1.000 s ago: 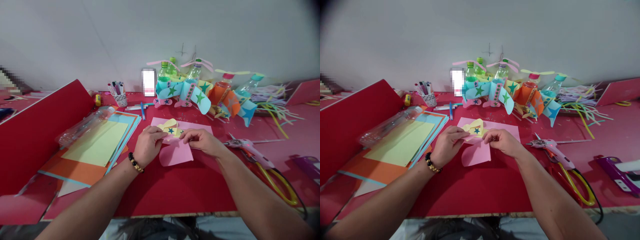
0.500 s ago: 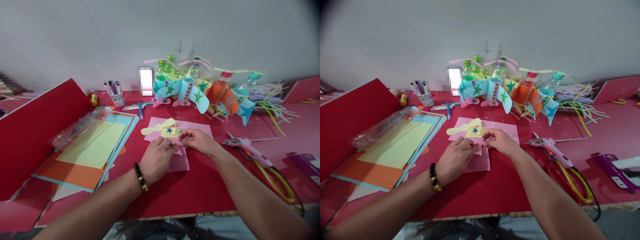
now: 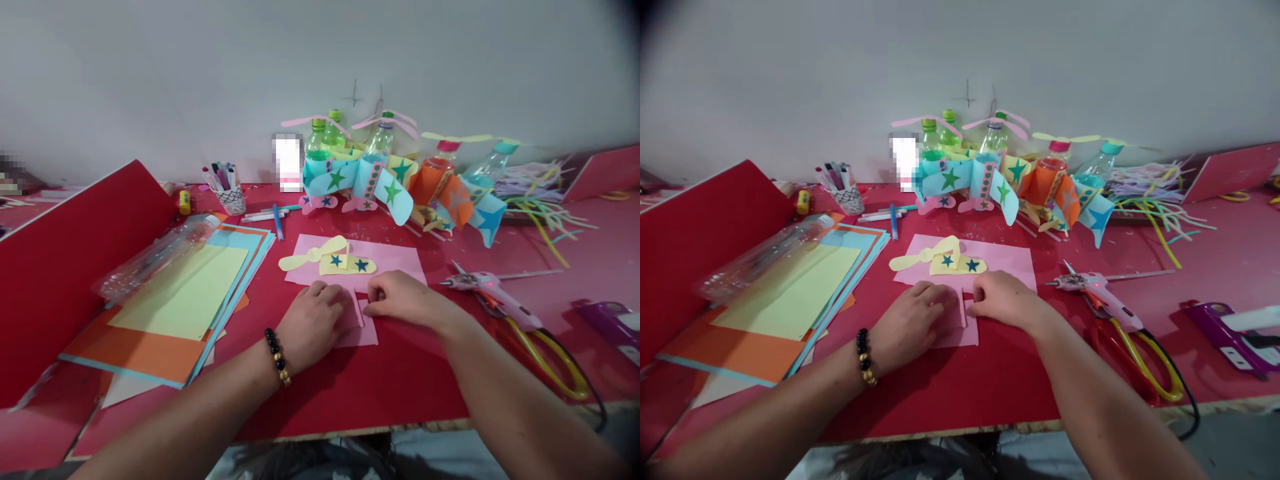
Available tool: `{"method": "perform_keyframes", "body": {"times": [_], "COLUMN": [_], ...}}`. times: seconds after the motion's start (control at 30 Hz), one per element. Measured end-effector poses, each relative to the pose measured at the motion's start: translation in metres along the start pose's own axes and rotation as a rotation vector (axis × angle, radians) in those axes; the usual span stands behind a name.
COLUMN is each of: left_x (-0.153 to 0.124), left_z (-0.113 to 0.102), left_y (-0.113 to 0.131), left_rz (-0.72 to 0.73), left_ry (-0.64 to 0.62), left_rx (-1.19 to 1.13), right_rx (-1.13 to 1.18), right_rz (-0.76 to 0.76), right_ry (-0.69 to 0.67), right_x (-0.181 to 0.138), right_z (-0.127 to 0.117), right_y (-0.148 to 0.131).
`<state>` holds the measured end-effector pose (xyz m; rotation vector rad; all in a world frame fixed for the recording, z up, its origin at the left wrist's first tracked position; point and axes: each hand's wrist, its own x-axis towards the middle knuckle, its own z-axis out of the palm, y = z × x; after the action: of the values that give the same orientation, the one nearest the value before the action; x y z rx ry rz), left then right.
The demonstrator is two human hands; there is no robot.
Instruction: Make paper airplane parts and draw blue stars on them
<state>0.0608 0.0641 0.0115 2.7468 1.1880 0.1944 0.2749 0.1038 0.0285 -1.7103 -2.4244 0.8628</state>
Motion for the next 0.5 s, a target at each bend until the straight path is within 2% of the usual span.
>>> {"method": "perform_keyframes", "body": {"times": [0.13, 0.5], "left_x": [-0.001, -0.024], "left_z": [0.0, -0.022], "left_y": [0.002, 0.02], "left_rz": [0.013, -0.042], "left_ry": [-0.046, -0.173], "left_rx": [0.041, 0.11], "right_rx": [-0.218, -0.237], "right_rz": [0.016, -0.12], "right_ry": [0.014, 0.052], "right_x": [-0.005, -0.009], "right_z": [0.005, 0.016], "right_y": [-0.012, -0.023]}}
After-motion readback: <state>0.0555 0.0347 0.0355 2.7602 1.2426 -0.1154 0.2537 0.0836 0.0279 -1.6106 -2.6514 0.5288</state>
